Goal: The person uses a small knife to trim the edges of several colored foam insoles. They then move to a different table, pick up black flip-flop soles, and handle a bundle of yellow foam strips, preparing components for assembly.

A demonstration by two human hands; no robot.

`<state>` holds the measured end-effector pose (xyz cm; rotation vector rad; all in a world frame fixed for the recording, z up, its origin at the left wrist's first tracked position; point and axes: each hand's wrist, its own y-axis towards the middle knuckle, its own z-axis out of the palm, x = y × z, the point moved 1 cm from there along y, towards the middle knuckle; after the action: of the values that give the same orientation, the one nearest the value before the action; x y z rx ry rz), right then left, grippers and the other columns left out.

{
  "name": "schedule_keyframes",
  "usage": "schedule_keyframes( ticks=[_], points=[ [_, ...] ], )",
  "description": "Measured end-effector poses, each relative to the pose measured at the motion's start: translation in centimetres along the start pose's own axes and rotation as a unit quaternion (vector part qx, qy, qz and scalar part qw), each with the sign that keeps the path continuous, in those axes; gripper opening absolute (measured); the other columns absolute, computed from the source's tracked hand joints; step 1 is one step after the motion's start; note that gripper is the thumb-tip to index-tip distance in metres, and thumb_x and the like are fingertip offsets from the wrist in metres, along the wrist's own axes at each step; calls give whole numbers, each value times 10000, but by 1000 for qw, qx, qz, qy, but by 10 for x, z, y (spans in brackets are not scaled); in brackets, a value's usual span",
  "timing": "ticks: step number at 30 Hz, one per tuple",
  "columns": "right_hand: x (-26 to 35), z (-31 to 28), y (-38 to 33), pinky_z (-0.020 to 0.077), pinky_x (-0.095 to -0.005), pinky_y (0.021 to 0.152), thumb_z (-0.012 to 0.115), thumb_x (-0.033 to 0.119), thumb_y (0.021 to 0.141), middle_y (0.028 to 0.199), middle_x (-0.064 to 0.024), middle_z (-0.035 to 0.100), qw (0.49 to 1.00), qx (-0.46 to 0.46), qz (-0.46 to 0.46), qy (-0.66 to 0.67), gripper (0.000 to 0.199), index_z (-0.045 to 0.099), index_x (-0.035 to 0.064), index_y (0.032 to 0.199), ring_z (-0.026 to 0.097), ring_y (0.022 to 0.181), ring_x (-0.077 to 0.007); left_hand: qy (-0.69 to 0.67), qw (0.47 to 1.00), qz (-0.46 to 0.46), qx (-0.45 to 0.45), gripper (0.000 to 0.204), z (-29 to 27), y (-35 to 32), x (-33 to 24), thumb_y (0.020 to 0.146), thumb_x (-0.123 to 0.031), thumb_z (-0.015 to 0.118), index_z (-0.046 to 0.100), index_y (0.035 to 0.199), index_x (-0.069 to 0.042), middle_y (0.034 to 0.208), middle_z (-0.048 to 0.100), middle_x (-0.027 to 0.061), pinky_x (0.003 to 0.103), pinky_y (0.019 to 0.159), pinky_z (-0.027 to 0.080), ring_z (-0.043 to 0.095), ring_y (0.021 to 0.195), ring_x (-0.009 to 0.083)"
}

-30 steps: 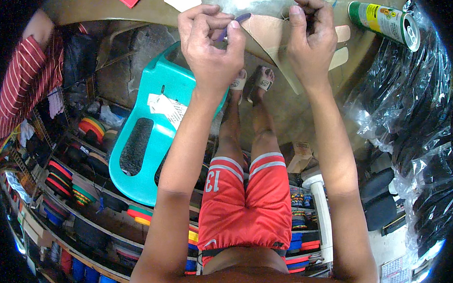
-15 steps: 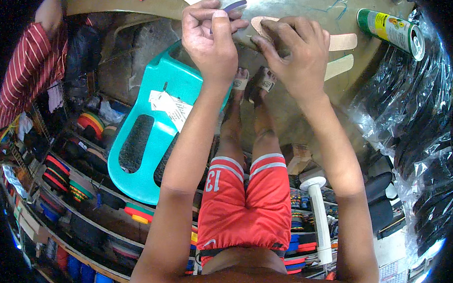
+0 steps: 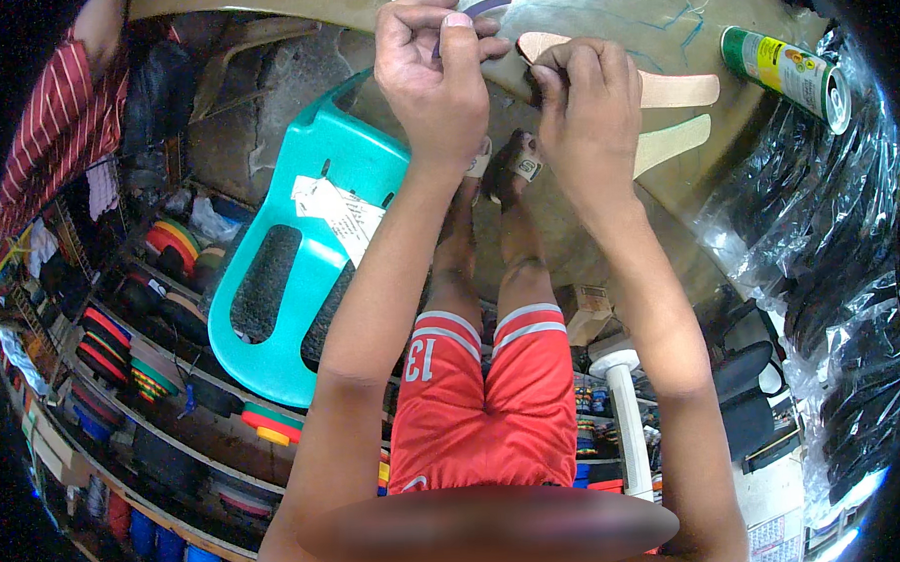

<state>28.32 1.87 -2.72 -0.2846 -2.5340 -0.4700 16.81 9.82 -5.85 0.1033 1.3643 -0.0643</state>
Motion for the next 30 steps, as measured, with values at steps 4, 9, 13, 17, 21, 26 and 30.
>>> schedule_keyframes(
  ticks=[4, 9, 13, 17, 21, 26, 30],
  points=[
    [-10, -21, 5, 469, -482, 795, 644, 33, 864, 981, -145, 585, 993, 64, 40, 92, 138, 549, 35, 963, 588, 889, -376, -19, 1000, -5, -2, 91, 1, 2, -3, 1003, -26, 511, 469, 1060, 31, 1148, 562, 176, 387, 686, 673, 712, 873, 279],
    [-13, -32, 26, 523, -448, 749, 661, 76, 886, 950, -130, 616, 993, 84, -27, 77, 228, 651, 86, 1114, 642, 900, -348, -63, 998, -18, -13, 88, 5, 0, -8, 1005, -32, 505, 467, 1067, 18, 1141, 555, 165, 386, 683, 670, 704, 864, 264],
    [-12, -33, 36, 531, -427, 748, 708, 167, 890, 976, -96, 632, 990, 136, -25, 6, 196, 731, 153, 1085, 658, 857, -320, -137, 989, -59, -23, 87, 3, 1, -16, 1006, -31, 498, 465, 1065, 24, 1144, 534, 154, 381, 688, 666, 688, 870, 226],
    [-3, -31, 28, 541, -476, 694, 682, 228, 918, 936, -121, 612, 992, 111, 56, -11, 179, 702, 135, 1069, 673, 808, -355, -83, 994, -60, -38, 109, 0, 2, -31, 1011, -82, 515, 469, 1074, -5, 1171, 568, 181, 410, 669, 644, 676, 855, 245],
    [8, -28, 10, 546, -450, 688, 680, 192, 912, 959, -117, 605, 978, 59, 188, -60, 152, 717, 154, 1054, 670, 802, -346, -42, 996, -75, -27, 119, 6, -9, -47, 1007, -97, 530, 471, 1074, -18, 1191, 564, 184, 419, 668, 632, 667, 853, 249],
    [-7, -30, 16, 553, -426, 728, 701, 83, 843, 997, -98, 605, 998, 56, 20, 15, 228, 736, 168, 1052, 656, 914, -312, -98, 987, -123, -43, 127, 3, -19, -55, 1015, -77, 526, 467, 1087, 10, 1198, 521, 154, 375, 686, 643, 653, 883, 206],
    [-25, -45, 16, 540, -400, 746, 735, 66, 820, 1045, -76, 608, 986, 152, -48, 44, 285, 760, 208, 1066, 656, 937, -272, -117, 980, -155, -48, 135, -6, -19, -55, 1014, -88, 544, 473, 1087, 1, 1178, 538, 146, 377, 687, 640, 650, 883, 203]
  ],
)
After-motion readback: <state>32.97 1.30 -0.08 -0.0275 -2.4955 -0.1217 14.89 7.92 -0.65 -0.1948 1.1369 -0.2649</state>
